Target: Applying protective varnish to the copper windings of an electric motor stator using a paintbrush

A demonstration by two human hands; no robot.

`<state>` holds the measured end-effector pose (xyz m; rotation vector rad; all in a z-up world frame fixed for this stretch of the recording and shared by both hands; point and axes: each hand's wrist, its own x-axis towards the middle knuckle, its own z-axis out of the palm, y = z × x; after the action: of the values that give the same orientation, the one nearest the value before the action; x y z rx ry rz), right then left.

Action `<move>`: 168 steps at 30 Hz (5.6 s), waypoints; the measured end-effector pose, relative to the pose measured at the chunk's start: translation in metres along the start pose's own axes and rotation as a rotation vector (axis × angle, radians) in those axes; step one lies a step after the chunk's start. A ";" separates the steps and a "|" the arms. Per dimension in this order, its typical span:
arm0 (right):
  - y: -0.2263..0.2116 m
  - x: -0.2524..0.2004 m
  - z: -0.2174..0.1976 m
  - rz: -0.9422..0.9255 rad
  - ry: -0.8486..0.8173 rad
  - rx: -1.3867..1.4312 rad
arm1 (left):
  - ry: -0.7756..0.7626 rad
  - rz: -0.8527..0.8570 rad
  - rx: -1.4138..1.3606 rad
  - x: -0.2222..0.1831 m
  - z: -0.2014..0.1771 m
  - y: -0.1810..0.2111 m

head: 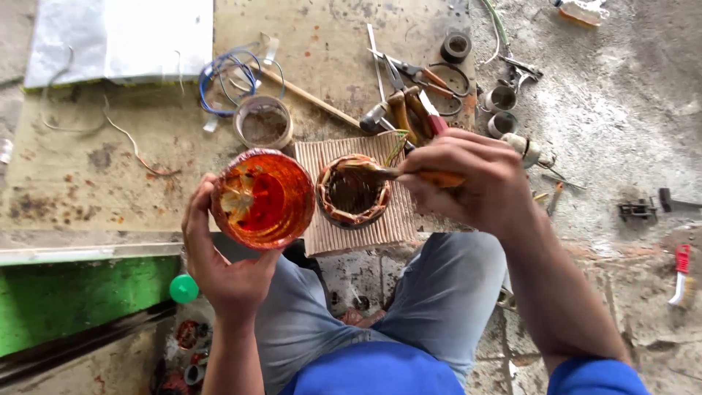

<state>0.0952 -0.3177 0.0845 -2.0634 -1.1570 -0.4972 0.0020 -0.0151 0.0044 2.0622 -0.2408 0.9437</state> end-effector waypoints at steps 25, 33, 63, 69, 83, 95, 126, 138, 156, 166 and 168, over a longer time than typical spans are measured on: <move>0.004 0.022 0.033 0.611 0.191 0.201 | -0.018 -0.030 -0.018 0.005 0.002 0.004; -0.001 0.043 0.084 0.572 -0.204 -0.266 | -0.013 -0.046 -0.040 0.008 0.001 0.001; -0.014 0.075 0.016 0.041 -0.452 -0.085 | 0.025 -0.080 -0.028 -0.006 -0.006 -0.015; -0.003 0.045 0.033 -0.162 -0.643 -0.151 | 0.010 -0.105 0.054 -0.007 -0.008 -0.014; -0.037 0.048 0.025 -0.081 0.045 0.133 | 0.017 -0.105 -0.024 -0.013 0.005 -0.013; -0.047 0.074 0.066 0.020 -0.214 0.118 | 0.018 -0.100 -0.016 -0.020 0.004 -0.004; -0.020 -0.021 0.021 0.489 0.477 0.210 | 0.037 -0.302 -0.024 -0.038 0.019 -0.067; 0.003 -0.071 0.090 0.448 0.036 0.135 | 0.288 -0.120 0.023 -0.069 0.039 -0.043; 0.028 -0.081 0.106 0.409 0.034 0.113 | -0.426 -0.218 -0.055 -0.029 0.071 -0.012; 0.024 -0.080 0.079 0.342 0.062 0.126 | -0.224 -0.167 -0.169 -0.018 0.071 0.016; 0.016 -0.067 0.058 0.319 0.032 0.095 | -0.132 -0.148 -0.268 -0.013 0.071 0.028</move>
<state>0.0729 -0.3188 -0.0029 -2.0968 -0.7957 -0.3130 0.0180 -0.0884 -0.0131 1.8674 -0.2658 0.6489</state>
